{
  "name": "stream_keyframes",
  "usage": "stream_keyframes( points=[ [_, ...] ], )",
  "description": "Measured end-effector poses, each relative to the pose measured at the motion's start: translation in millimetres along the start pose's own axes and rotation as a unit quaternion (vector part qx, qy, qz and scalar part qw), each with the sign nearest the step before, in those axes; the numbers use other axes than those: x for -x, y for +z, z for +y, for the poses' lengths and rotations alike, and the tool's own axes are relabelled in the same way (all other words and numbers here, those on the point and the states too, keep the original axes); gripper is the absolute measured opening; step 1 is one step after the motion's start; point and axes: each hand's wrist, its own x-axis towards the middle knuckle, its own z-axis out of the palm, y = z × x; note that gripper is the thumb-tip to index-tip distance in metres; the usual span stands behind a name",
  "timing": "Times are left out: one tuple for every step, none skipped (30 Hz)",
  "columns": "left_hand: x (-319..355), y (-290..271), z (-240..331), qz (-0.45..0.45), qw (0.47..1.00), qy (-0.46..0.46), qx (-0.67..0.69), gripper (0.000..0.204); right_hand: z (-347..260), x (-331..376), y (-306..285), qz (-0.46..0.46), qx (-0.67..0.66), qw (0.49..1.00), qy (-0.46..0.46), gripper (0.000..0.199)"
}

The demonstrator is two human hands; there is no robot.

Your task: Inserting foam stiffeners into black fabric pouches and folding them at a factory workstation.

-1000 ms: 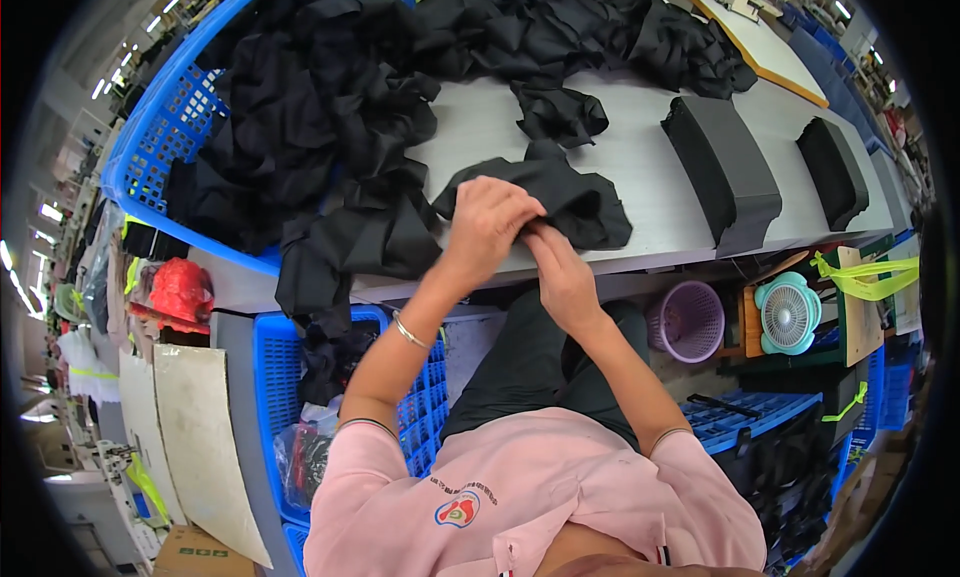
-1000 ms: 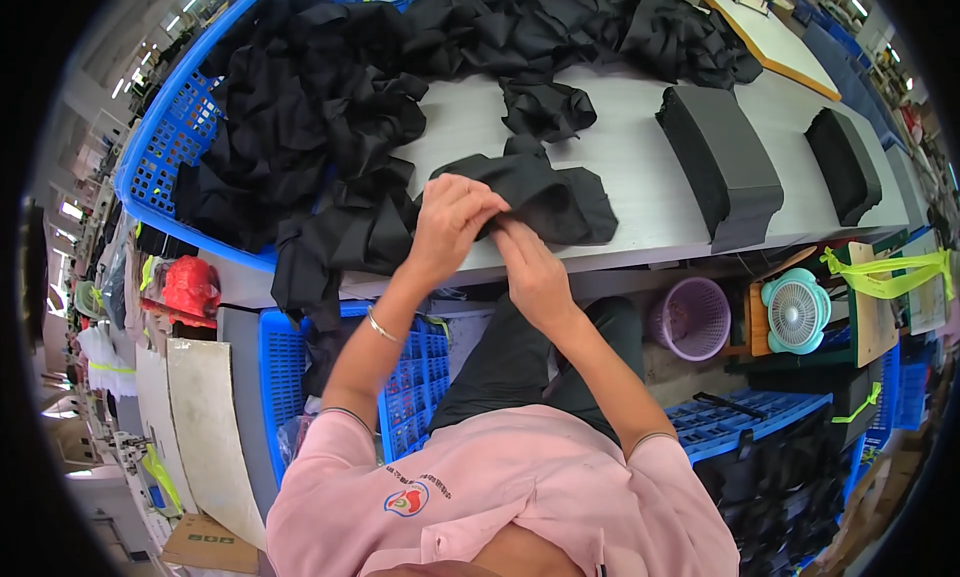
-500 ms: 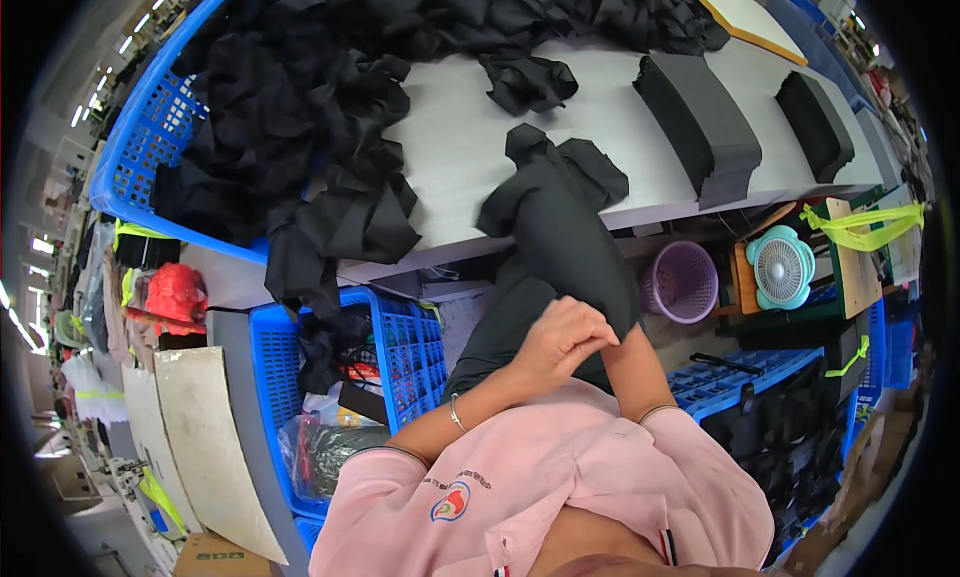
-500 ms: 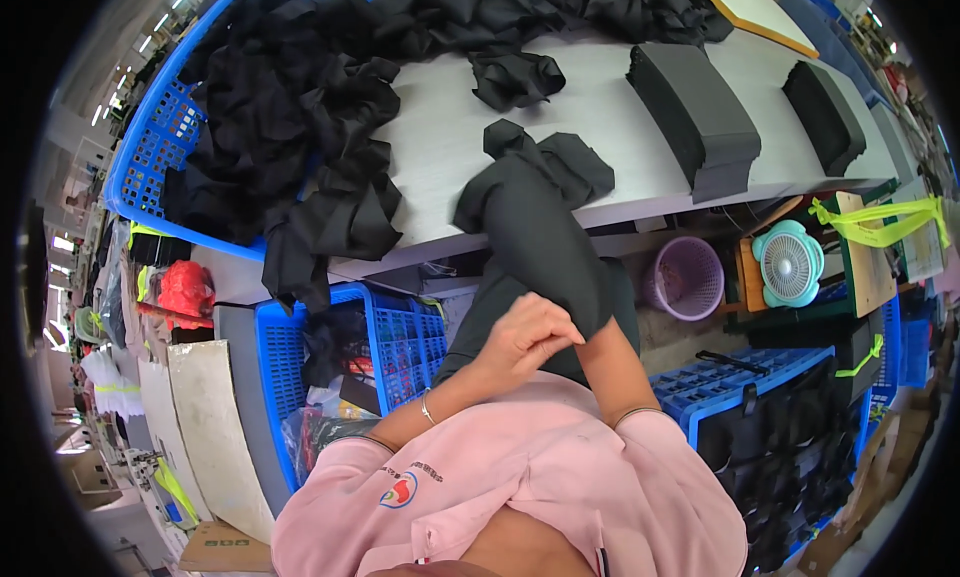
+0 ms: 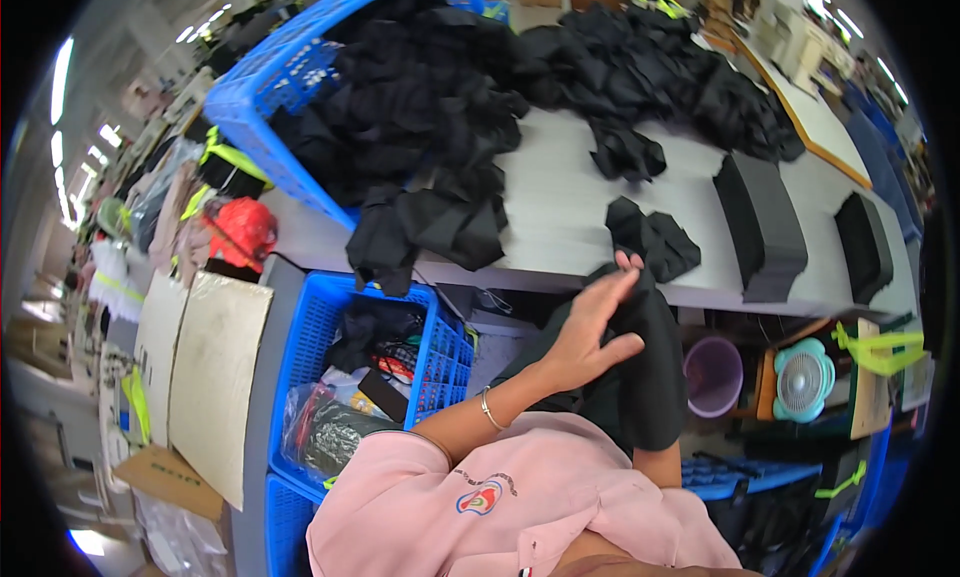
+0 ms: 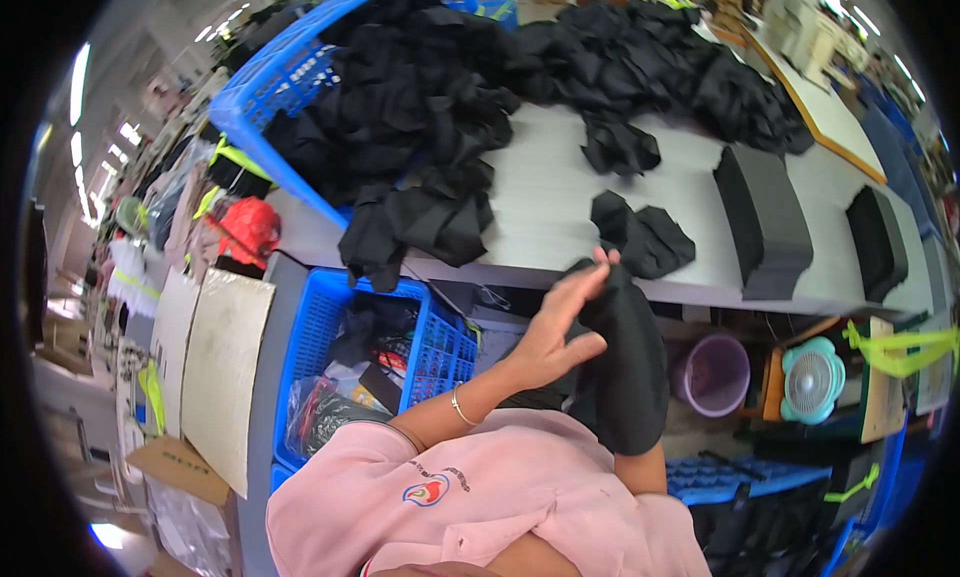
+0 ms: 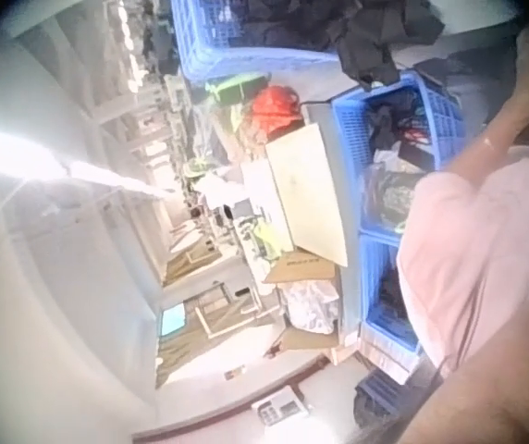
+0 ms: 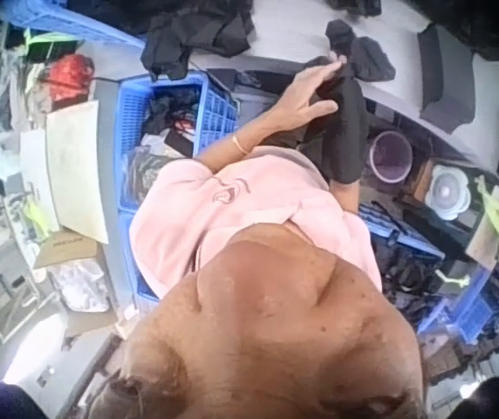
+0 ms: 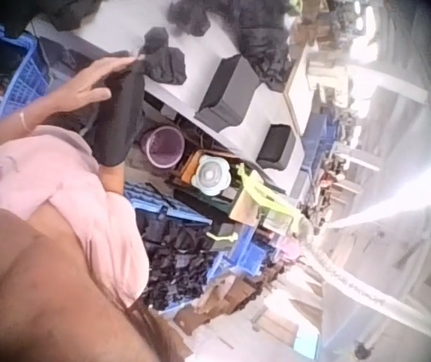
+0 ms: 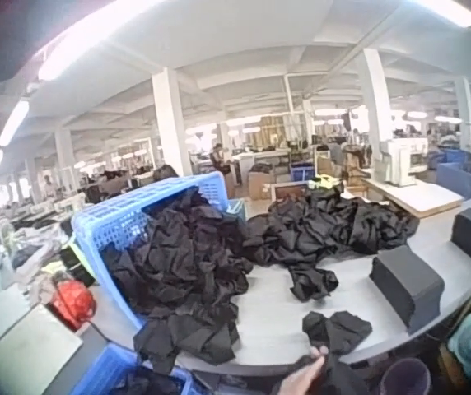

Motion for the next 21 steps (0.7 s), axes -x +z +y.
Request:
stream_keyframes(
  points=[
    [-3.3,-0.7,11.9,-0.019,0.998,-0.017,0.053,0.085,1.0,-9.4,1.8,-0.001,0.01,1.0,-0.015,0.029],
    [-3.1,-6.6,19.4,-0.059,0.995,-0.071,0.036,0.084,1.7,-19.3,3.5,-0.001,0.019,0.999,-0.03,0.029],
    [-4.3,-10.3,21.0,-0.073,0.992,-0.097,0.042,0.084,2.1,-29.5,5.3,0.0,0.03,0.999,-0.044,0.029],
    [-7.2,-12.1,21.3,-0.089,0.987,-0.122,0.05,0.084,2.4,-40.8,6.6,0.003,0.042,0.998,-0.056,0.03],
    [-6.7,-6.8,21.7,-0.046,0.994,-0.08,0.053,0.089,2.5,-52.5,7.8,0.007,0.055,0.996,-0.068,0.03],
    [-2.6,3.6,22.5,-0.004,0.998,-0.037,0.056,0.093,2.4,-64.5,9.0,0.012,0.069,0.994,-0.079,0.03],
    [5.0,16.9,24.3,0.057,0.998,0.017,-0.023,0.098,3.3,-75.9,8.7,0.021,0.086,0.992,-0.086,0.03],
    [12.3,24.9,34.6,0.095,0.995,0.02,-0.013,0.099,3.9,-89.9,11.2,0.026,0.097,0.99,-0.096,0.03],
    [22.6,32.9,37.8,0.073,0.996,0.042,-0.023,0.098,4.6,-104.6,13.7,0.032,0.11,0.988,-0.105,0.03],
    [30.8,42.8,38.8,0.042,0.997,0.066,-0.029,0.096,4.9,-134.6,19.5,0.046,0.128,0.985,-0.109,0.031],
    [38.7,54.8,37.4,0.008,0.996,0.089,-0.026,0.093,3.5,-131.9,16.1,0.058,0.15,0.981,-0.113,0.031],
    [42.9,62.8,31.9,-0.027,0.993,0.112,-0.023,0.089,2.7,-125.7,11.7,0.07,0.172,0.976,-0.116,0.031],
    [42.4,63.1,28.3,-0.038,0.993,0.098,-0.046,0.067,3.4,-115.3,7.1,0.078,0.193,0.971,-0.119,0.031],
    [38.5,62.5,22.2,0.023,0.99,0.123,-0.059,0.038,4.2,-104.2,1.7,0.087,0.214,0.965,-0.121,0.031],
    [33.0,55.4,20.0,0.015,0.996,0.089,-0.009,0.028,3.9,-97.1,-1.7,0.093,0.232,0.96,-0.126,0.031],
    [28.3,48.1,18.3,0.007,0.998,0.055,0.041,0.019,3.7,-92.1,-5.6,0.1,0.25,0.954,-0.13,0.031],
    [24.9,40.9,18.0,-0.03,0.994,0.0,0.11,0.008,5.0,-90.0,-10.0,0.106,0.268,0.948,-0.135,0.032],
    [20.6,33.1,17.2,-0.099,0.96,-0.115,0.235,0.008,9.1,-94.6,-17.1,0.12,0.289,0.94,-0.135,0.032],
    [16.3,31.1,9.9,-0.078,0.947,-0.14,0.279,0.011,6.5,-101.9,-10.2,0.13,0.308,0.933,-0.135,0.032],
    [12.2,29.7,4.6,-0.055,0.93,-0.164,0.323,0.013,4.8,-112.3,-5.5,0.138,0.327,0.925,-0.137,0.032],
    [8.9,31.5,1.4,-0.013,0.937,-0.164,0.308,0.014,5.0,-109.7,-7.6,0.146,0.345,0.917,-0.138,0.032]
  ],
)
